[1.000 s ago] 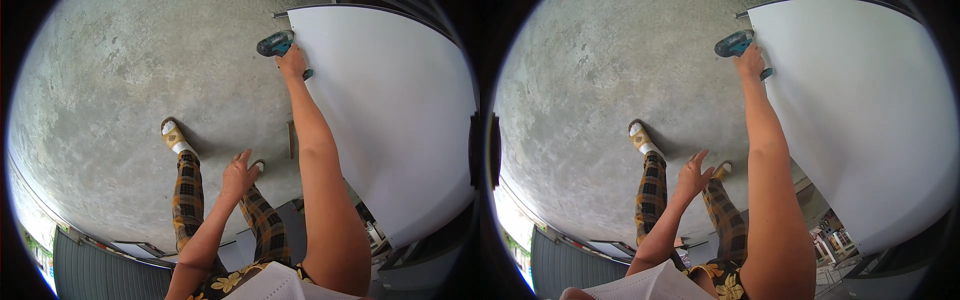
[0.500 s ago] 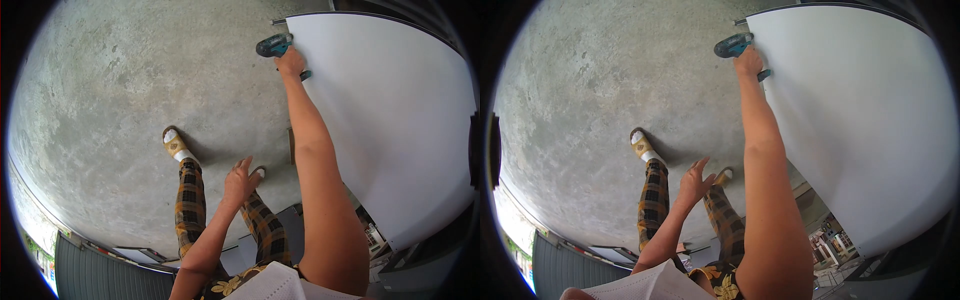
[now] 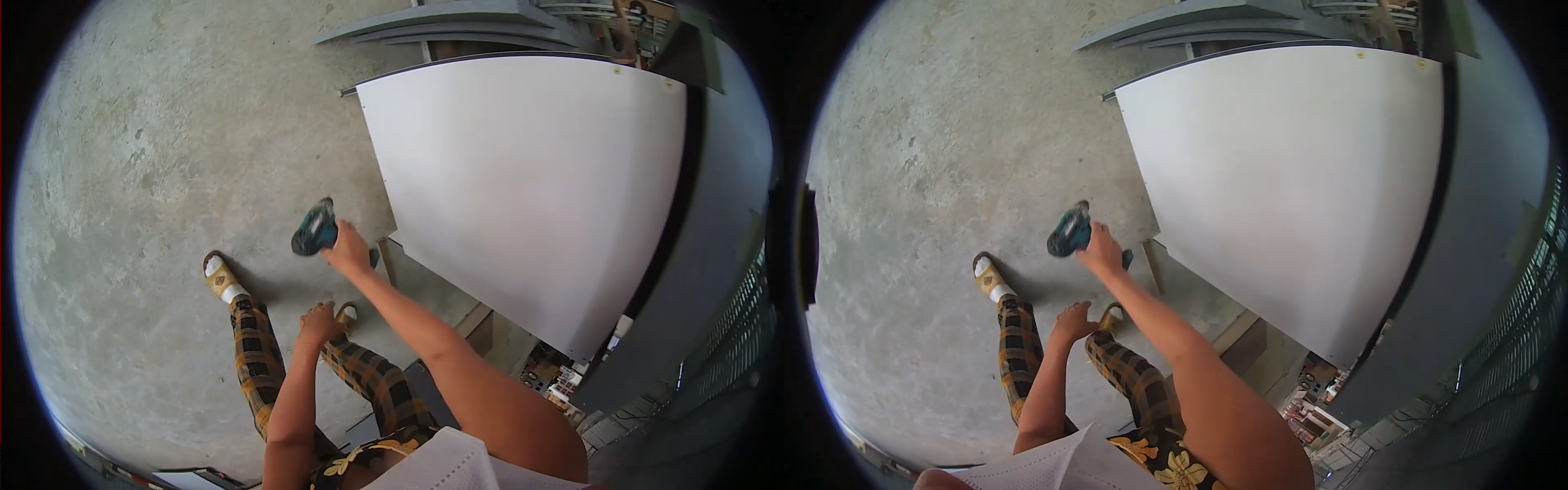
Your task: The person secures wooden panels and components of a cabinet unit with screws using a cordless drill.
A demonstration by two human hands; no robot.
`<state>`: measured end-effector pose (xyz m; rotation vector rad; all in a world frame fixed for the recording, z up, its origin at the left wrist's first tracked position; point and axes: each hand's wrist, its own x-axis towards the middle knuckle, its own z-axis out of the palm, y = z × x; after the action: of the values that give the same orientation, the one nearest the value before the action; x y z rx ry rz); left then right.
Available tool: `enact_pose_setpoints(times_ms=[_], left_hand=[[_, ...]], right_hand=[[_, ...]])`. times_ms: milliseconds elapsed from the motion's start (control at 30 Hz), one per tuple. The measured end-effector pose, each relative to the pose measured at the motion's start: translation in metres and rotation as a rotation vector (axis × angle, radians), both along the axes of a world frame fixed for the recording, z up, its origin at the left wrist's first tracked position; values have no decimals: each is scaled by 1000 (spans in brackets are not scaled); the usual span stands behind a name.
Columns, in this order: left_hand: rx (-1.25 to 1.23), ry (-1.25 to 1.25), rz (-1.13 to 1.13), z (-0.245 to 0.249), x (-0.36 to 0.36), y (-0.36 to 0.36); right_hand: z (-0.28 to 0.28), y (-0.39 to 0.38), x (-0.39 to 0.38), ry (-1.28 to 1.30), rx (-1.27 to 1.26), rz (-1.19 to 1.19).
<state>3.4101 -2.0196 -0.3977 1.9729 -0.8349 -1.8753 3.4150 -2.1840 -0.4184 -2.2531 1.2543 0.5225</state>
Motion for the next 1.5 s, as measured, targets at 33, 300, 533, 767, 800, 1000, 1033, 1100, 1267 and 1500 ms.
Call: enact_pose_setpoints(times_ms=[33,300,533,767,800,1000,1033,1100,1267,1500], left_hand=[[3,4,-4,-2,-5,4],[-50,-139,218,3,-34,53],[-252,-604,488,119,32,108],[-160,-498,568,159,37,146],[-131,-468,554,160,36,149],[-90,-492,400,157,39,147],[-77,-502,381,157,41,145],[-118,-530,451,151,39,143],[-127,-549,501,151,45,137],[-116,-523,557,149,53,137]], right_hand=[[18,7,-6,-90,-14,-10],[195,-40,30,-565,-429,-136],[290,-122,84,-737,-846,-93],[304,-155,108,-627,-821,-129],[302,-159,107,-616,-822,-125],[296,-178,101,-538,-843,-111],[297,-179,100,-535,-845,-115],[298,-179,103,-535,-849,-120],[304,-180,109,-524,-862,-136],[309,-172,118,-528,-804,-233]])
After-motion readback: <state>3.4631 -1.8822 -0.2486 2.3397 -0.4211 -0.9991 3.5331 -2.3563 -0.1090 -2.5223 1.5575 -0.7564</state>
